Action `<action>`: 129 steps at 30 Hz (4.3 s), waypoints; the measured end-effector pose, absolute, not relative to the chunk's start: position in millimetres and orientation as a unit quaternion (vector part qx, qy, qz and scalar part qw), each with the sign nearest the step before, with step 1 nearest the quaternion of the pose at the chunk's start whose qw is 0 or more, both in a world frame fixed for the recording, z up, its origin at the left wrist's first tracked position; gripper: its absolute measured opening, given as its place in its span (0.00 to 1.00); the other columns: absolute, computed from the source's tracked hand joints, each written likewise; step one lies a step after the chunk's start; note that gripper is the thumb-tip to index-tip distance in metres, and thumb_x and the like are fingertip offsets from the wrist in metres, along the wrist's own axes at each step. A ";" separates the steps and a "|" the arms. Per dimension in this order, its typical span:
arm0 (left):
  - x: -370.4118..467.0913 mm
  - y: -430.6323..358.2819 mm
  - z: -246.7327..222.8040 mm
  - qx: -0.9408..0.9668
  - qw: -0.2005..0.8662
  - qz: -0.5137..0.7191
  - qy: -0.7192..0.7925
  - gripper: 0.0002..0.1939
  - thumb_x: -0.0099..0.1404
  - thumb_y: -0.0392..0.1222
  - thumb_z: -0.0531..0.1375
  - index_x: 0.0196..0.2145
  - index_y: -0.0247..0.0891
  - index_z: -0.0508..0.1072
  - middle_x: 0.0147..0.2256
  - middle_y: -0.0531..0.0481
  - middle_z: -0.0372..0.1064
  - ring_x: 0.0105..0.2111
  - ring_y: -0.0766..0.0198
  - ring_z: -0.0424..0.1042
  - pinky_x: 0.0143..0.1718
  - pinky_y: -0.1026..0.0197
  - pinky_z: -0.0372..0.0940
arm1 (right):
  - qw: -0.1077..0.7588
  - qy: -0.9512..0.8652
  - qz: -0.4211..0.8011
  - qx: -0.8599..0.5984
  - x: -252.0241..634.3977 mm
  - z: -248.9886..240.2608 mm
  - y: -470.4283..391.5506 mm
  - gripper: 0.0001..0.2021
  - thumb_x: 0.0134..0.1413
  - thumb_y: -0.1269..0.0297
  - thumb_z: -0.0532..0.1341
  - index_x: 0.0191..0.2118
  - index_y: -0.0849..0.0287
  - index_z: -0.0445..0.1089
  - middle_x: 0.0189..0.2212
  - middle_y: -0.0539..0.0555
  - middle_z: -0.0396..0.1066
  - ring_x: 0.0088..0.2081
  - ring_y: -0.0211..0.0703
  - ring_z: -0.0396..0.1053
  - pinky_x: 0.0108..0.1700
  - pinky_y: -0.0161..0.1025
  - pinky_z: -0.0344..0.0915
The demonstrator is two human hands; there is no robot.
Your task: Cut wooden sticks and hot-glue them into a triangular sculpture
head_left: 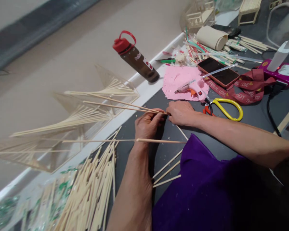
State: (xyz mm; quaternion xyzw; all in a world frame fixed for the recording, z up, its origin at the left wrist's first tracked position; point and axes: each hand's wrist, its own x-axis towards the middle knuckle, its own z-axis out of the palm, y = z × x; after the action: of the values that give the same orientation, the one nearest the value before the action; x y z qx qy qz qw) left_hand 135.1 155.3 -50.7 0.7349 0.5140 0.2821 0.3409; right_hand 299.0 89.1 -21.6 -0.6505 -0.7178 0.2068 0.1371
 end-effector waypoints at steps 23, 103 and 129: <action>134.5 156.4 -55.5 0.742 0.347 0.286 0.498 0.14 0.57 0.48 0.64 0.37 0.36 0.81 0.28 0.49 0.77 0.29 0.62 0.75 0.29 0.64 0.70 | 0.161 -0.726 0.169 -0.647 304.2 -34.3 110.0 0.16 0.63 0.72 0.57 0.50 0.57 0.80 0.52 0.58 0.79 0.55 0.51 0.75 0.48 0.40 0.71; 137.3 158.1 -48.2 0.790 0.289 0.268 0.469 0.11 0.58 0.44 0.62 0.34 0.37 0.82 0.30 0.49 0.78 0.28 0.60 0.76 0.31 0.62 0.71 | 0.156 -0.696 0.149 -0.685 291.1 -32.5 109.3 0.16 0.62 0.68 0.58 0.51 0.63 0.79 0.50 0.65 0.79 0.53 0.56 0.75 0.50 0.42 0.71; 137.6 156.5 -51.5 0.780 0.293 0.271 0.483 0.12 0.58 0.46 0.62 0.35 0.38 0.81 0.30 0.49 0.78 0.30 0.60 0.77 0.32 0.62 0.71 | 0.134 -0.727 0.160 -0.654 301.2 -25.6 97.9 0.16 0.56 0.71 0.60 0.48 0.62 0.80 0.47 0.62 0.81 0.51 0.56 0.77 0.43 0.41 0.70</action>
State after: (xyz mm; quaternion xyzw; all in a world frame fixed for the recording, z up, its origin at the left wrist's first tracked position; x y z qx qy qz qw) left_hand 137.6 156.5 -51.5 0.7797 0.4825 0.2708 0.2930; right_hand 301.2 97.9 -25.6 -0.6541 -0.7270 0.1599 0.1344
